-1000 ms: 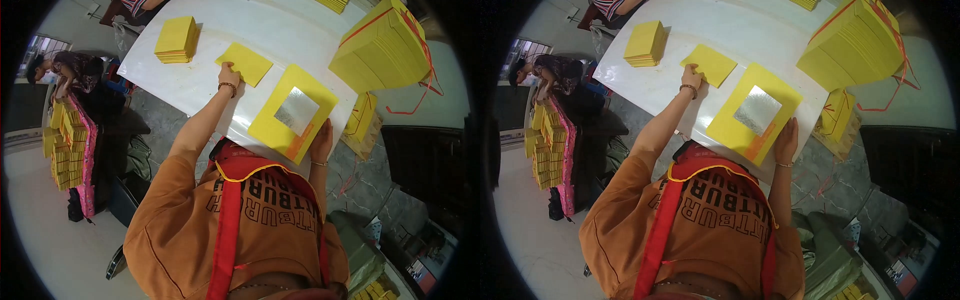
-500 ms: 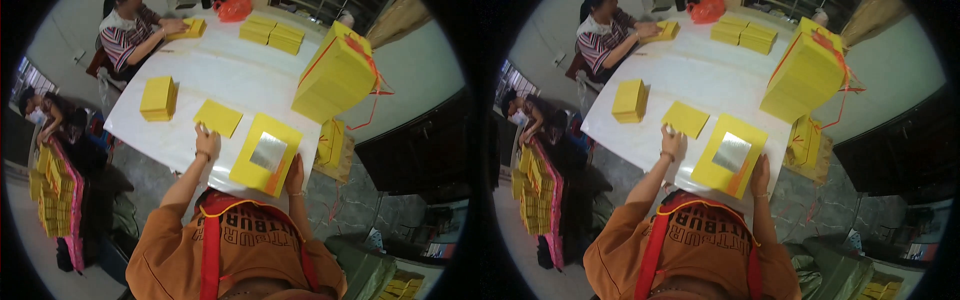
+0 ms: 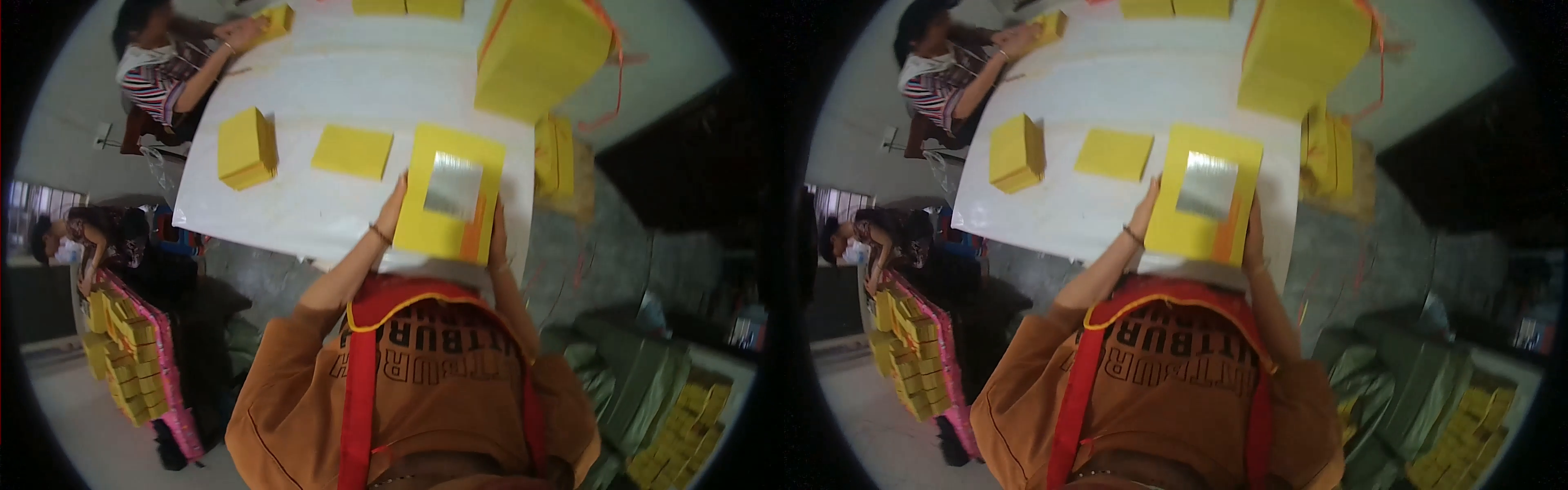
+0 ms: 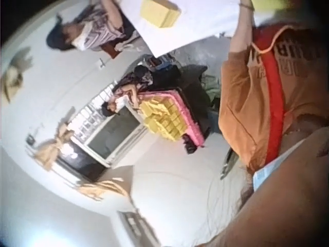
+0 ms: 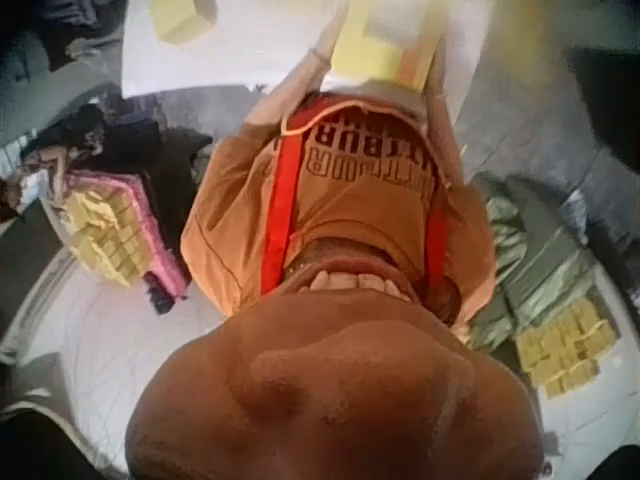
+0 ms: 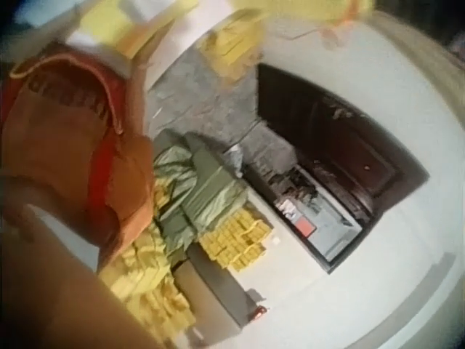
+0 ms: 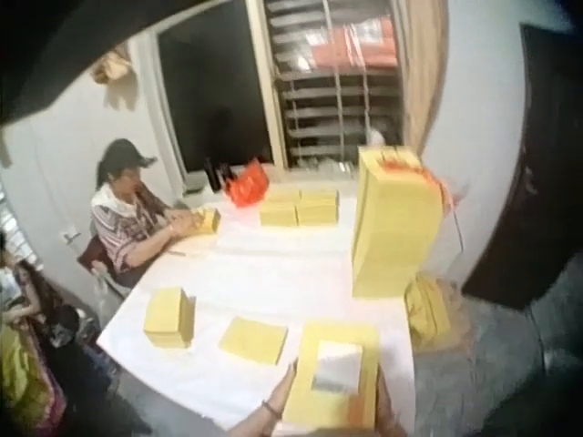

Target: Sorting and stacking yellow paper squares (joss paper) with foil centers at a work table.

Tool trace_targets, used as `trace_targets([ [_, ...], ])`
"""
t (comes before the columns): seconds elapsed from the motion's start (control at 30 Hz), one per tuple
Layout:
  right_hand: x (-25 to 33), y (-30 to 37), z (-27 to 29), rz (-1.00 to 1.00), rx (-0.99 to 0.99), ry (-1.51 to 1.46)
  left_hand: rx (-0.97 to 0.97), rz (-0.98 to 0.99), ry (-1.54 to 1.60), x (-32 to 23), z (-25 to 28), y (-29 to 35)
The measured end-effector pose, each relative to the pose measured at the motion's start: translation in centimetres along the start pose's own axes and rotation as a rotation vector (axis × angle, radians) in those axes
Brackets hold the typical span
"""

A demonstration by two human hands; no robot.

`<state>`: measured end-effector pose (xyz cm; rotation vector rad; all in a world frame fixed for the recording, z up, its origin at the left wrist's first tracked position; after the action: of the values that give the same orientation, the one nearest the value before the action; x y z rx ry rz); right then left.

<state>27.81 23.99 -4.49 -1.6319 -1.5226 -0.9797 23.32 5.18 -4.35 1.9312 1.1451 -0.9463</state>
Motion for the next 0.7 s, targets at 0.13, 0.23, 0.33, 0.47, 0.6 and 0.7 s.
trace_targets([
  [0.13,-2.1,-1.9,1.8,-0.060,0.007,-0.052,-0.066,0.093,0.078,-0.4,-0.3,-0.3],
  [0.23,-1.7,-1.8,1.2,-0.094,-0.023,-0.063,-0.048,0.045,0.103,0.3,0.6,-0.8],
  [0.33,-0.6,-1.5,1.1,-0.082,-0.065,0.000,-0.010,-0.032,0.106,1.3,0.9,-1.1],
  [0.47,0.8,-0.7,1.6,-0.137,-0.017,-0.049,-0.093,-0.018,0.009,0.3,0.3,0.2],
  [0.6,4.8,-0.3,2.6,0.284,-0.007,0.524,-0.150,-0.197,-0.234,-2.9,0.0,2.2],
  [0.7,7.0,1.1,0.9,0.227,0.422,1.021,0.415,-0.681,-1.470,-6.3,-5.1,4.8],
])
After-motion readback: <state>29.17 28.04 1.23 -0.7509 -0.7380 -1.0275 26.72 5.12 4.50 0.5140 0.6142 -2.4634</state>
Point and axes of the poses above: each hand's wrist, its own y-axis away from the middle knuckle, its own z-axis out of the back of the hand, x = y × z, the point moved 3 cm from there along -y, towards the middle knuckle, and after that the axes turned 1 degree about z, right-handed, at the moved point
